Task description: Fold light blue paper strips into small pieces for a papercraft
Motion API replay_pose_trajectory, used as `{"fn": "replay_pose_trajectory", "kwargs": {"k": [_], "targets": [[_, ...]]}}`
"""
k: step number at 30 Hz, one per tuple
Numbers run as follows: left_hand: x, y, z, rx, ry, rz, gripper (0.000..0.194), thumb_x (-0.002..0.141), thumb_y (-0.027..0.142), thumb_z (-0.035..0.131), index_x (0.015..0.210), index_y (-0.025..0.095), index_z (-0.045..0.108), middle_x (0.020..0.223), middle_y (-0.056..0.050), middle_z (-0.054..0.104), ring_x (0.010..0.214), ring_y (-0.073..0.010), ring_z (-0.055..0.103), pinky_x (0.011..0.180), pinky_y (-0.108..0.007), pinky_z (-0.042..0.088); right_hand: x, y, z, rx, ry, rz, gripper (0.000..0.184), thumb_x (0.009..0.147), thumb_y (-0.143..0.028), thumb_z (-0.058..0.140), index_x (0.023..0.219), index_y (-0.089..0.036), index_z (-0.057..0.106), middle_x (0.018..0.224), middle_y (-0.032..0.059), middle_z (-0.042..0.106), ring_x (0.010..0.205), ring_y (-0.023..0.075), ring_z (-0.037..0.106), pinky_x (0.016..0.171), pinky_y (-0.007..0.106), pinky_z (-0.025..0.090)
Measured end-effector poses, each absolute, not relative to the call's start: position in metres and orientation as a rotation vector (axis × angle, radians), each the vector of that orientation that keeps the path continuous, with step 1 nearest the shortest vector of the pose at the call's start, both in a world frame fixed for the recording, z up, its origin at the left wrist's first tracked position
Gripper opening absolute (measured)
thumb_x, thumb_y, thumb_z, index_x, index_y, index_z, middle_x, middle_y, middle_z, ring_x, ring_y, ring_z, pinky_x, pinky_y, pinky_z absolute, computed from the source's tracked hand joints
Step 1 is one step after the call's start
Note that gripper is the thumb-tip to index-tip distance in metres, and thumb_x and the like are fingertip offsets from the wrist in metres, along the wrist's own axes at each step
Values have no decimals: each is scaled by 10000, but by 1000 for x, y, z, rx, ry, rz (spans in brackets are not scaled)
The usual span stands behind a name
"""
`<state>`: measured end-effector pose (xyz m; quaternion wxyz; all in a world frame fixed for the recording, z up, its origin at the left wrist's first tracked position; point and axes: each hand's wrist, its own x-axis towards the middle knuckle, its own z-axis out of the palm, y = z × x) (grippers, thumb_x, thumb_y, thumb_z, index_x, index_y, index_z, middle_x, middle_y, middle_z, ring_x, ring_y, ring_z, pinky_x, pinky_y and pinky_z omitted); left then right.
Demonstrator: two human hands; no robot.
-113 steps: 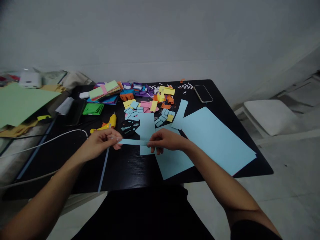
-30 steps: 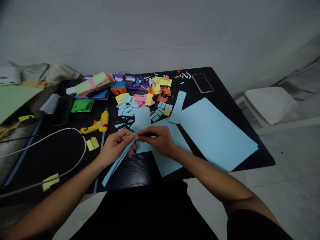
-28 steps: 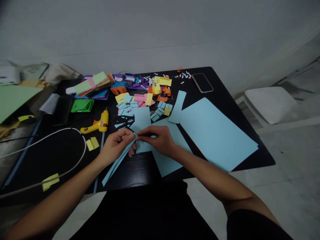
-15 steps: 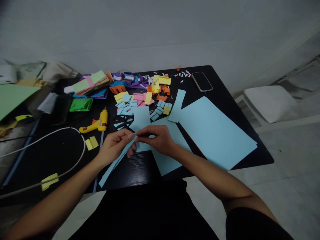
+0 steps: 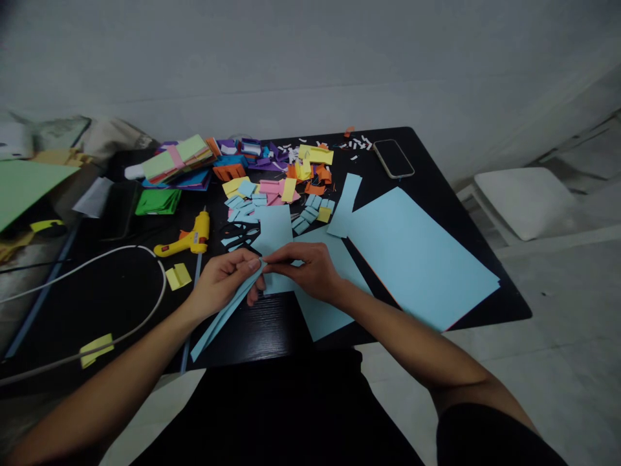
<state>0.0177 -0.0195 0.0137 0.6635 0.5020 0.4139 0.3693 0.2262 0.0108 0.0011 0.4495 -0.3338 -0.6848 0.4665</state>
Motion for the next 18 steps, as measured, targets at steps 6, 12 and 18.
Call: {"fn": "replay_pose_trajectory", "kwargs": {"k": [6, 12, 18], "targets": [[17, -18, 16, 1123, 944, 842, 308, 923, 439, 743, 880, 141, 676, 703, -22, 725, 514, -113, 672, 484, -211, 576, 225, 11, -1, -738, -1677, 1143, 94, 849, -340, 841, 928, -289, 848, 847, 13, 800, 746, 177, 743, 700, 307, 598], [16, -18, 17, 1084, 922, 832, 302, 919, 436, 746, 872, 144, 686, 709, -21, 725, 512, -112, 670, 475, -211, 579, 226, 10, 2, -818, -1702, 1127, 128, 834, -352, 856, 935, -275, 841, 843, 9, 802, 719, 162, 731, 700, 291, 597], [16, -18, 19, 1052, 935, 819, 324, 902, 444, 762, 871, 130, 688, 699, -22, 725, 503, -111, 669, 469, -207, 580, 226, 11, 1, -773, -1708, 1133, 125, 859, -332, 834, 924, -225, 835, 804, 17, 799, 672, 147, 731, 656, 261, 591]]}}
